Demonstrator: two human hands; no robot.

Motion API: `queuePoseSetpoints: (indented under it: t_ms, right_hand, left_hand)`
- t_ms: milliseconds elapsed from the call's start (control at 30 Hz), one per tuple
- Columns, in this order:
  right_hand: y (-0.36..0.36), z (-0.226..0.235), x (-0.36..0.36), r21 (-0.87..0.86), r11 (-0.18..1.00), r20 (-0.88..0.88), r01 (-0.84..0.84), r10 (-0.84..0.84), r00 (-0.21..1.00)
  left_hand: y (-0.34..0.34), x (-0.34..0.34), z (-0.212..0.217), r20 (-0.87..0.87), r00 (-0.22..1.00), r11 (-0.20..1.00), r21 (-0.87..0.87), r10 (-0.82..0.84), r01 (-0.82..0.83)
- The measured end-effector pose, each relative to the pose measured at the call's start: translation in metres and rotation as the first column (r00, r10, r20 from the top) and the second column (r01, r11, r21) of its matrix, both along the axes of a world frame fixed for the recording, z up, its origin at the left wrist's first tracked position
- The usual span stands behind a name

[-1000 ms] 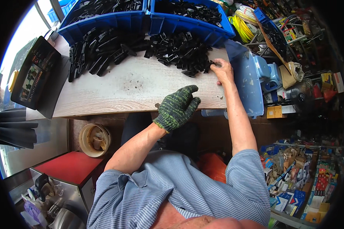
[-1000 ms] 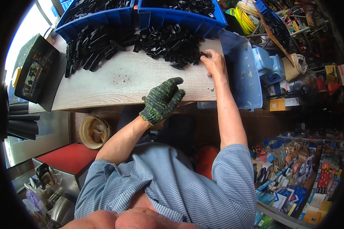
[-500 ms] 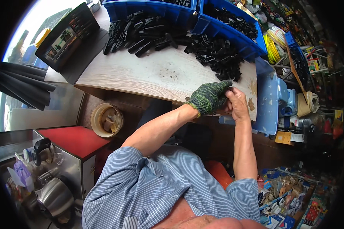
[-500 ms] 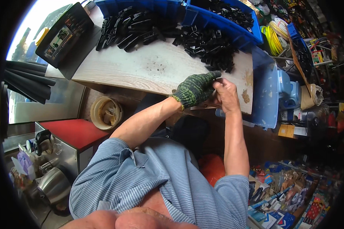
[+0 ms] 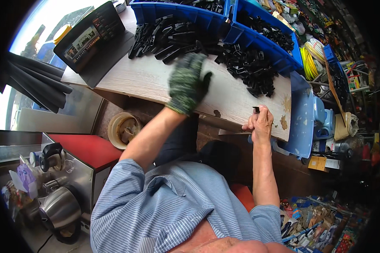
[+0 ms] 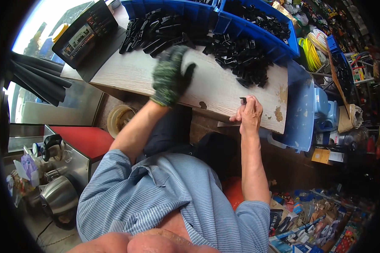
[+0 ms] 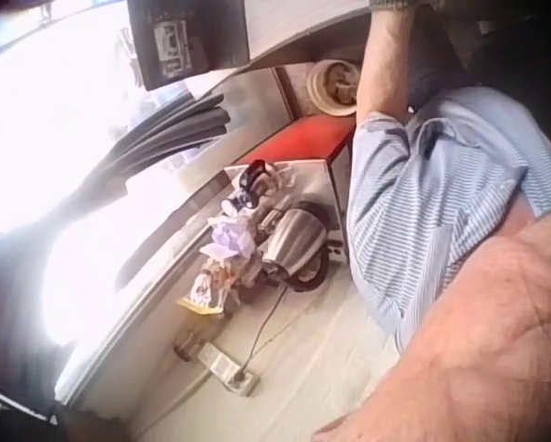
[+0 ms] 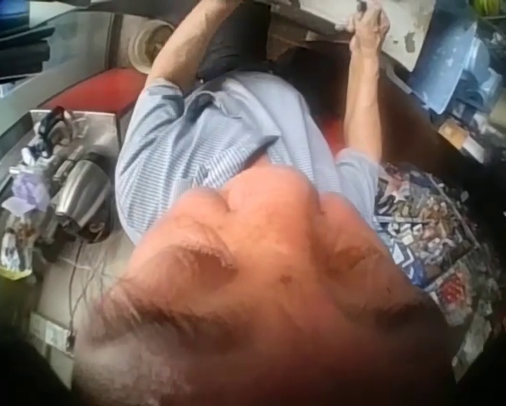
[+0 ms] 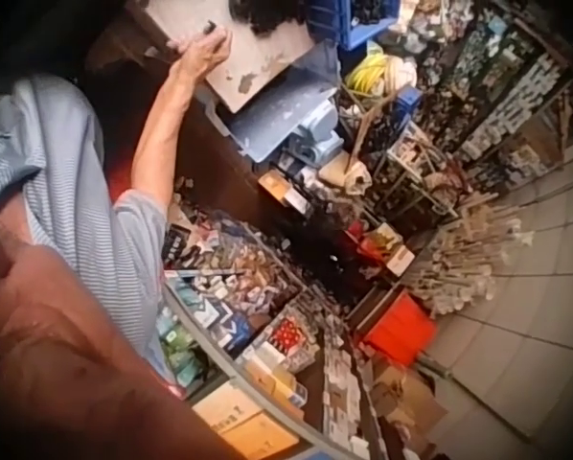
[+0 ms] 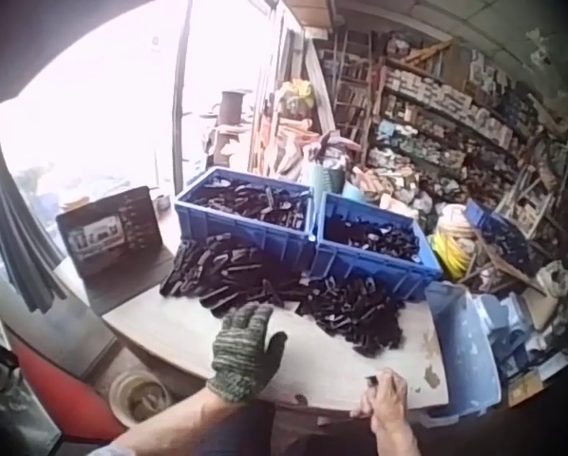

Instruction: Assemble small black plastic components by hand at a workbench.

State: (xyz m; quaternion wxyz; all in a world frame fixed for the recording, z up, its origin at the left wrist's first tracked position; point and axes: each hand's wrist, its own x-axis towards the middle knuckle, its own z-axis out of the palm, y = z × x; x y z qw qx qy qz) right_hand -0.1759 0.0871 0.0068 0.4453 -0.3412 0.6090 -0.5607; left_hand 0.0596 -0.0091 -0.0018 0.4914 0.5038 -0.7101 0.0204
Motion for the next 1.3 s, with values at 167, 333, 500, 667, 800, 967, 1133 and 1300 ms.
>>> queuePoseSetpoints:
  t_ms: [167, 333, 500, 667, 800, 967, 1133, 1300]
  right_hand:
    - [-0.003, 0.000, 0.001, 0.029, 0.997, 0.005, 0.077, -0.077, 0.997]
    - [-0.005, -0.002, 0.001, -0.007, 0.997, 0.021, 0.073, -0.073, 0.997]
    - [-0.003, -0.009, -0.003, -0.039, 0.998, 0.034, 0.047, -0.045, 0.998]
    - [-0.002, -0.007, -0.002, -0.039, 0.997, 0.056, 0.067, -0.065, 0.996]
    - [-0.003, -0.007, 0.000, -0.044, 0.996, 0.057, 0.072, -0.069, 0.996]
    - [-0.002, -0.009, -0.003, -0.074, 0.993, 0.062, 0.090, -0.086, 0.994]
    - [-0.005, -0.008, 0.000, -0.065, 0.989, 0.061, 0.131, -0.127, 0.990]
    - [-0.004, -0.006, 0.006, 0.005, 0.961, 0.163, 0.277, -0.274, 0.948]
  left_hand:
    - [-0.037, 0.063, -0.015, 0.344, 0.927, 0.974, 0.111, 0.148, -0.196]
    - [-0.027, 0.068, -0.009, 0.323, 0.946, 0.985, 0.163, -0.003, -0.053]
    - [-0.029, 0.075, -0.009, 0.181, 0.983, 0.991, 0.127, 0.025, -0.049]
    - [-0.036, 0.079, -0.008, 0.216, 0.969, 0.942, 0.283, 0.121, -0.181]
    - [-0.026, 0.072, -0.004, 0.311, 0.947, 0.901, 0.385, 0.079, -0.201]
    - [0.008, 0.053, 0.009, 0.347, 0.935, 0.959, 0.283, -0.076, -0.027]
    - [0.017, 0.036, -0.002, 0.205, 0.951, 0.955, 0.230, -0.233, 0.185]
    - [0.052, -0.018, 0.015, -0.389, 0.779, 0.630, 0.458, -0.492, 0.627]
